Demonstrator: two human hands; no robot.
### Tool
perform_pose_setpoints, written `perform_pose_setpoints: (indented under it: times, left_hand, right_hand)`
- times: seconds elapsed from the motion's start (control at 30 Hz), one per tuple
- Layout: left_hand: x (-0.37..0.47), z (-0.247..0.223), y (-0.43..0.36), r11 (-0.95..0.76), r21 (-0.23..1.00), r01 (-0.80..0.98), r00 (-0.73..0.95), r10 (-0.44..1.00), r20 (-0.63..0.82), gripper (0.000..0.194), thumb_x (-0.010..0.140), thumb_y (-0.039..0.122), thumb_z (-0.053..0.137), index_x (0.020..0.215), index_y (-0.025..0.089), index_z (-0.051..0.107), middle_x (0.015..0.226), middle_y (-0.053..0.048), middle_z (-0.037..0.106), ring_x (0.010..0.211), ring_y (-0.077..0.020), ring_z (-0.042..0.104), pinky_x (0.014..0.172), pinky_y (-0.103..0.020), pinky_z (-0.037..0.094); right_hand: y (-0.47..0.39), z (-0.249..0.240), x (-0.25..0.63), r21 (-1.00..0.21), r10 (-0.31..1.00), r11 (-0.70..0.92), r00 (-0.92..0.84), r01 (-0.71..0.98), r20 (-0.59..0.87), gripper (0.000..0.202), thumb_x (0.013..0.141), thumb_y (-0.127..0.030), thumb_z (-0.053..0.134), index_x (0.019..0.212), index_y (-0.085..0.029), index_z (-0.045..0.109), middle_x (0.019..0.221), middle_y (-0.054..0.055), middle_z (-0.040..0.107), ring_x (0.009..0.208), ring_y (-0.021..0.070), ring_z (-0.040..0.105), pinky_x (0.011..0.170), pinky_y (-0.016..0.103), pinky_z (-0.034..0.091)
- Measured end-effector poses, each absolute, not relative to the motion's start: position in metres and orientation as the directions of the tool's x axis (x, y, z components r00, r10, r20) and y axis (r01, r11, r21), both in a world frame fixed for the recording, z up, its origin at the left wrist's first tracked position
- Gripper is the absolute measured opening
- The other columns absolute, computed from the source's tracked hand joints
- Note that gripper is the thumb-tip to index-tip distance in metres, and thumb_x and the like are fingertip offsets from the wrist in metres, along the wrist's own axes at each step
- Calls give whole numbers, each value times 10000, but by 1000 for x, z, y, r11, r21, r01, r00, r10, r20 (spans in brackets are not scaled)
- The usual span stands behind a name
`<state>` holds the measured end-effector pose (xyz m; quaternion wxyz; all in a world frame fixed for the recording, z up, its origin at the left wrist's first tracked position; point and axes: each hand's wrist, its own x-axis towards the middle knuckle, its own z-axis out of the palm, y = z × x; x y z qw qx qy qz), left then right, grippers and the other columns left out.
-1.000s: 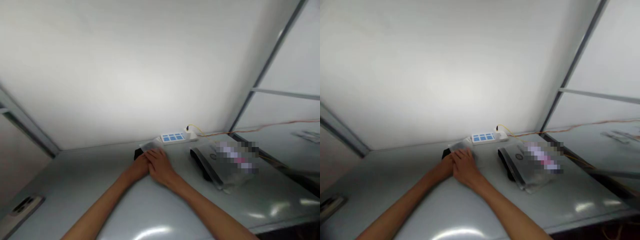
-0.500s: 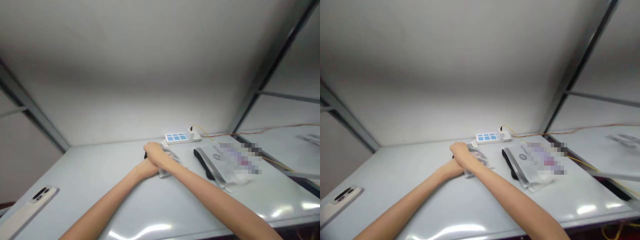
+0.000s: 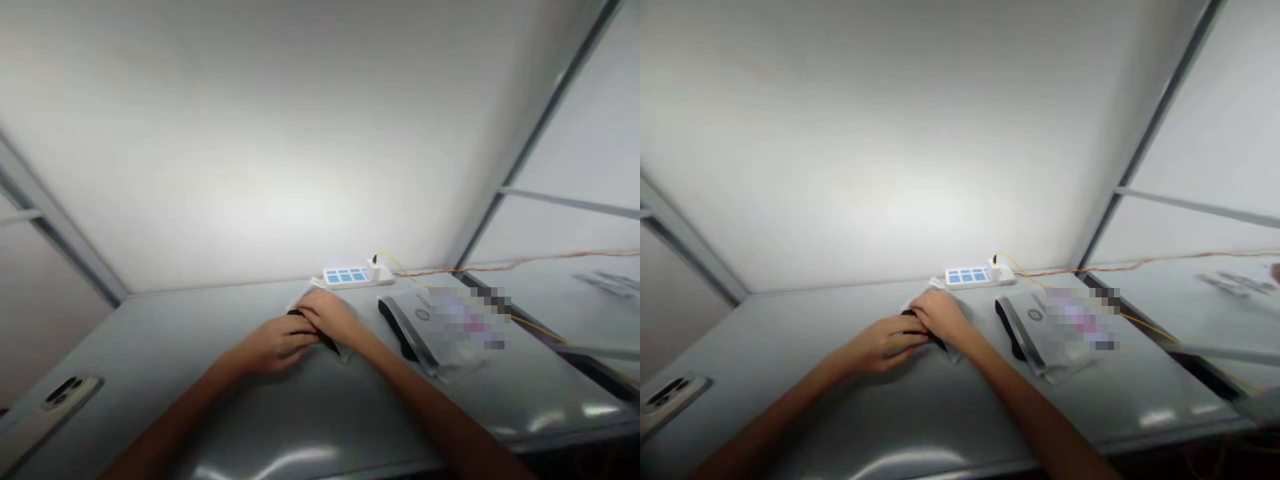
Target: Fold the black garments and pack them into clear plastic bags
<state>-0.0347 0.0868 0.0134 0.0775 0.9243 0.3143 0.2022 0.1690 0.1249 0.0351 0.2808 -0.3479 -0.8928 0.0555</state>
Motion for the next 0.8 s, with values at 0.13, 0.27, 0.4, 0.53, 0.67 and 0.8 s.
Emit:
perform_pose_setpoints:
  times: [0.13, 0.27, 0.4, 0.53, 0.67, 0.8]
  left_hand:
    - [-64, 0, 96, -544, 477, 690, 393, 835, 385, 364, 1024, 408, 407, 1161, 199, 672, 1025, -99, 701, 911, -234, 659, 835, -391, 535]
    - [-63, -5, 106, -439, 600, 669, 400, 893, 207, 404, 968, 515, 491, 797, 196, 671, 716, -6, 637, 673, -176, 576, 635, -275, 450]
    - [-56, -3, 101, -341, 701, 626, 422, 904, 63, 462, 960, 550, 455, 689, 203, 592, 662, 6, 592, 648, -167, 533, 612, -260, 401]
    - [-53, -6, 97, -245, 756, 607, 397, 918, -21, 474, 950, 563, 424, 651, 219, 552, 619, 4, 572, 594, -164, 498, 597, -271, 382]
    - [-50, -10, 98, -186, 786, 590, 373, 926, -60, 477, 918, 575, 437, 606, 223, 521, 563, 20, 523, 551, -154, 463, 574, -269, 365]
    - [-49, -14, 100, -152, 811, 566, 357, 931, -74, 467, 879, 596, 472, 605, 221, 530, 547, 28, 492, 534, -143, 431, 546, -267, 344]
  right_hand:
    - [94, 28, 176, -107, 516, 830, -683, 547, 516, 206, 959, -215, 628, 1145, -230, 714, 1117, 72, 744, 1101, 244, 635, 1009, 441, 468]
    - [53, 8, 172, 41, 389, 875, -751, 483, 534, 219, 1019, -195, 497, 1060, -197, 712, 973, 88, 741, 966, 248, 650, 854, 410, 540]
    - [27, -17, 175, -32, 455, 856, -721, 516, 523, 302, 1012, -166, 477, 1248, -153, 665, 1185, 138, 732, 1143, 267, 651, 1002, 419, 527]
    - [31, -26, 182, -140, 613, 766, -646, 628, 456, 500, 1015, -340, 517, 1475, -143, 512, 1500, 160, 546, 1402, 303, 491, 1188, 474, 392]
    - [56, -27, 177, -147, 629, 756, -645, 638, 434, 525, 1021, -304, 482, 1506, -103, 467, 1522, 175, 516, 1420, 308, 469, 1199, 532, 353]
    - [92, -29, 154, -175, 631, 754, -625, 633, 459, 370, 918, -179, 592, 1270, -121, 689, 1319, 160, 689, 1240, 300, 624, 1090, 454, 471]
